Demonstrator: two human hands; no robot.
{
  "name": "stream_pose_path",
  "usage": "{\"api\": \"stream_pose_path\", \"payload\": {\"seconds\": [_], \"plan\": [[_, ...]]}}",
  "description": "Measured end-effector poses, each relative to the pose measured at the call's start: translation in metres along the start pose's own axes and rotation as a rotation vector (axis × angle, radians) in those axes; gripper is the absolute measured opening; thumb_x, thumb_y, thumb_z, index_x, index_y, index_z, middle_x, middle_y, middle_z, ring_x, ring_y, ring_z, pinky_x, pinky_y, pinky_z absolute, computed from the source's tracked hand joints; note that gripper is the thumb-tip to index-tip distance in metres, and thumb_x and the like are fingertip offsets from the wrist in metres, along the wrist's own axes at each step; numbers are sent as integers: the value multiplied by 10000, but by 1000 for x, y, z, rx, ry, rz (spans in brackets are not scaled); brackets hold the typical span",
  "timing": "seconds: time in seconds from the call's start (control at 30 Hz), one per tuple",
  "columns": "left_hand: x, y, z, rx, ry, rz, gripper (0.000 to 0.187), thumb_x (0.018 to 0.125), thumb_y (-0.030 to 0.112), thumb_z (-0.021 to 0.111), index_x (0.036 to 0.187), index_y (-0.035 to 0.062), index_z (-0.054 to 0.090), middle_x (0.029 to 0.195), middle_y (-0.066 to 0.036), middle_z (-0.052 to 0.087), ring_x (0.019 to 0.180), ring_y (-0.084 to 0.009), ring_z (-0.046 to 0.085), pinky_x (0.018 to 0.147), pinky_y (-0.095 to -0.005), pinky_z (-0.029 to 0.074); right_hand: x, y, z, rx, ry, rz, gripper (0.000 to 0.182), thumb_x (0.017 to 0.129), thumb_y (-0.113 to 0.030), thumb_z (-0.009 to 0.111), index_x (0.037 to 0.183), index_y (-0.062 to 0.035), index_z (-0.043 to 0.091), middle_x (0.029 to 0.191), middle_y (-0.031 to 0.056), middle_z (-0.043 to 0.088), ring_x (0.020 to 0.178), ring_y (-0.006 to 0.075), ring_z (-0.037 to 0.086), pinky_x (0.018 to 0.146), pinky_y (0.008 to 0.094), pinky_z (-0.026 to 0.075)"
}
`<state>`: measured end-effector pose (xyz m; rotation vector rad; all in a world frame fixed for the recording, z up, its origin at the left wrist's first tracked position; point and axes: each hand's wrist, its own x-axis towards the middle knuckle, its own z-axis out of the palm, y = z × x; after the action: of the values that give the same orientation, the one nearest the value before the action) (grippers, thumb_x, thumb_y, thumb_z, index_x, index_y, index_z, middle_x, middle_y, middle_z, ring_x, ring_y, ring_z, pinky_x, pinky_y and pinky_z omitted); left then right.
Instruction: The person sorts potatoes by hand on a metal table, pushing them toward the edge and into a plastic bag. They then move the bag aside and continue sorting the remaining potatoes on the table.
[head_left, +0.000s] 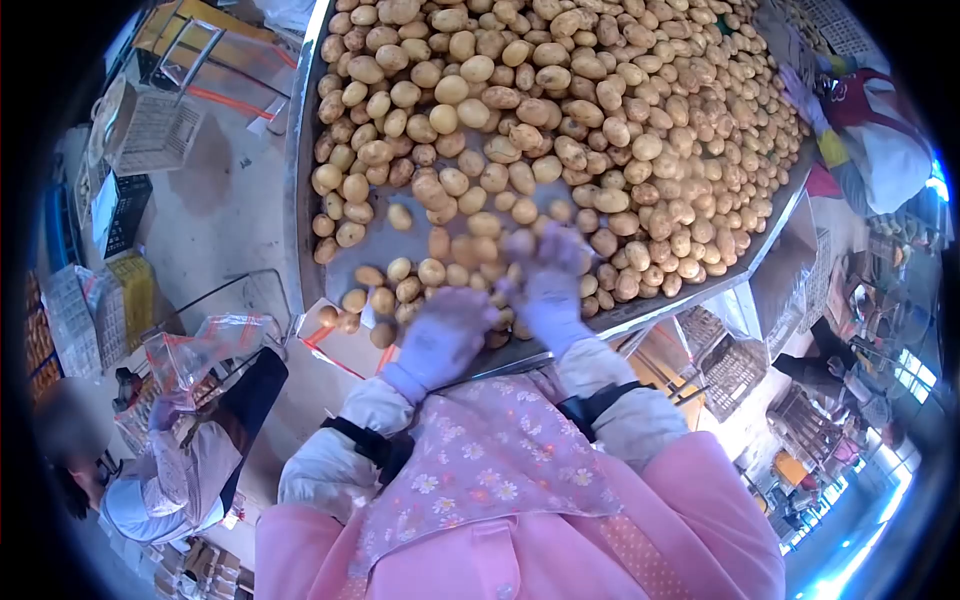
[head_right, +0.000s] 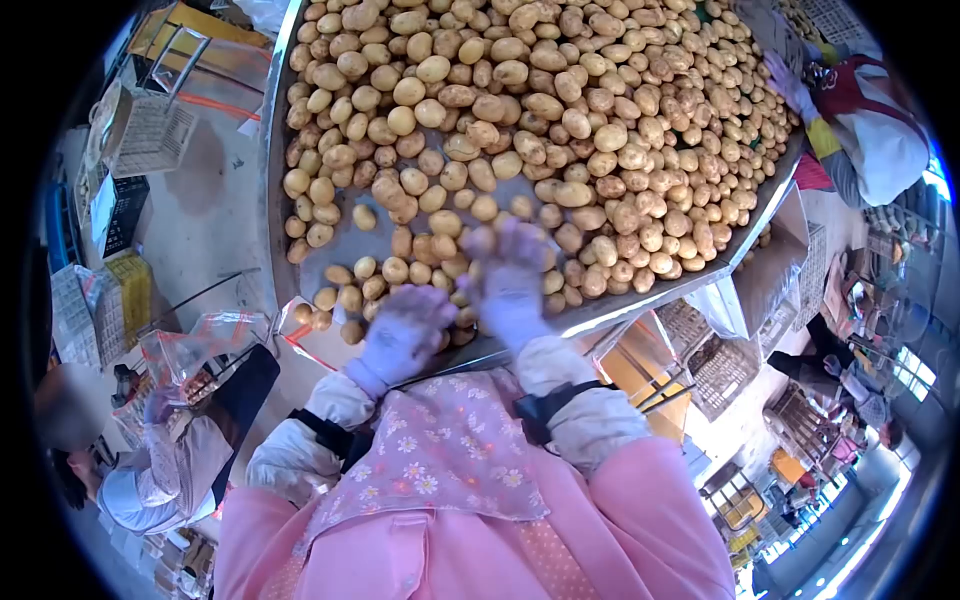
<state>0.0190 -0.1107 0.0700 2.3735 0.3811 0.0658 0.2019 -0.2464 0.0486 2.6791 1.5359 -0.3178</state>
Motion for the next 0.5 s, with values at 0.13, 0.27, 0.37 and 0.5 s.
{"api": "stream_pose_path", "payload": {"seconds": [0.13,0.27,0.37,0.5], "plan": [[-30,-31,-14,177,-143,125,365,859,190,649,1217,171,713,1375,-113,598,1304,-352,542,1142,-522,381,-32,12,-9,297,-111,-569,519,887,-351,696,1369,-177,614,1458,96,539,1437,351,412,1184,571,303],[-64,-54,-38,261,-115,-62,362,867,162,646,1221,151,716,1331,-134,622,1257,-364,563,1088,-522,425,2,77,2,258,54,-498,409,868,-259,720,1268,-188,672,1410,20,583,1367,285,502,1103,516,418],[-17,-54,-39,207,157,-202,363,880,148,645,1238,124,707,1319,-154,630,1221,-375,575,1044,-522,453,76,30,-32,408,139,-257,284,889,-217,682,1168,-170,698,1291,58,631,1165,280,629,949,479,517],[93,-54,-46,-19,369,-170,408,884,152,654,1289,117,682,1365,-177,612,1250,-396,564,1074,-540,434,96,-22,1,185,-229,-109,338,913,-139,657,1250,-150,685,1281,177,651,1115,375,663,882,476,560]]}}
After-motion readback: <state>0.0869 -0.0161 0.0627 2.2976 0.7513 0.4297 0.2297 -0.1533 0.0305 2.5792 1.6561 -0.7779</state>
